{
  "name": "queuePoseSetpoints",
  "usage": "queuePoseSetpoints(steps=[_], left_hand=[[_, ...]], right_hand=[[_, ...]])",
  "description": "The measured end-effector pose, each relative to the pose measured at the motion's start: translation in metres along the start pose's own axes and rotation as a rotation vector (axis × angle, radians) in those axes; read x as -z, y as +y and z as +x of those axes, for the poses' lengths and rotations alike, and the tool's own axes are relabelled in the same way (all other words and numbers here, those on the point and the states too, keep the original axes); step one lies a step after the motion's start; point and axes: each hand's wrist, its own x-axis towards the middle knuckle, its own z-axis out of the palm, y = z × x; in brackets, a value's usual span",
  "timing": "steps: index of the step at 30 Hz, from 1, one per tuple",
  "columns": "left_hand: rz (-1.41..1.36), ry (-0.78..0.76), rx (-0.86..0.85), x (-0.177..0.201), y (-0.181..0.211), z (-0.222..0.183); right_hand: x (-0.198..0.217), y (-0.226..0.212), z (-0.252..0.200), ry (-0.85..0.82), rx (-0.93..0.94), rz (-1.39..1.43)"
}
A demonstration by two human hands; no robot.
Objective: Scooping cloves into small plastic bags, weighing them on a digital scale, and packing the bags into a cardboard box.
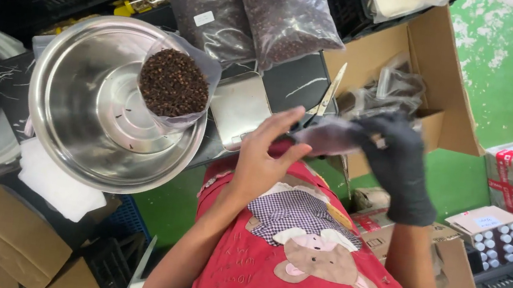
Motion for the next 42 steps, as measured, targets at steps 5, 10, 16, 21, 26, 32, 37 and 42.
queuePoseSetpoints(steps=[5,10,16,21,26,32,37,42], left_hand=[[-0.006,-0.079,0.195,0.012,0.001,-0.004],[0.016,-0.077,0.239,0.004,-0.008,-0.018],[0.063,-0.127,0.265,-0.016,-0.005,-0.027],[0.08,-0.19,0.299,-0.03,0.002,-0.021],[0.065,-0.276,0.32,-0.044,-0.002,-0.019],[0.081,-0.414,0.331,-0.061,-0.013,-0.023],[0.168,-0.558,0.45,-0.065,-0.006,-0.026],[0.219,-0.539,0.419,-0.062,-0.009,-0.022]], right_hand=[[0.027,0.105,-0.02,0.273,-0.339,-0.371],[-0.05,0.316,-0.079,0.44,-0.775,-0.195],[-0.172,0.405,-0.134,0.444,-1.369,0.464],[-0.182,0.353,-0.171,0.209,-1.434,0.338],[-0.149,0.251,-0.13,-0.288,-1.134,0.11],[-0.149,0.266,-0.12,-0.664,-0.899,-0.224],[-0.138,0.265,-0.11,-0.646,-1.068,-0.287],[-0.115,0.316,-0.196,-0.645,-1.356,-0.215]])
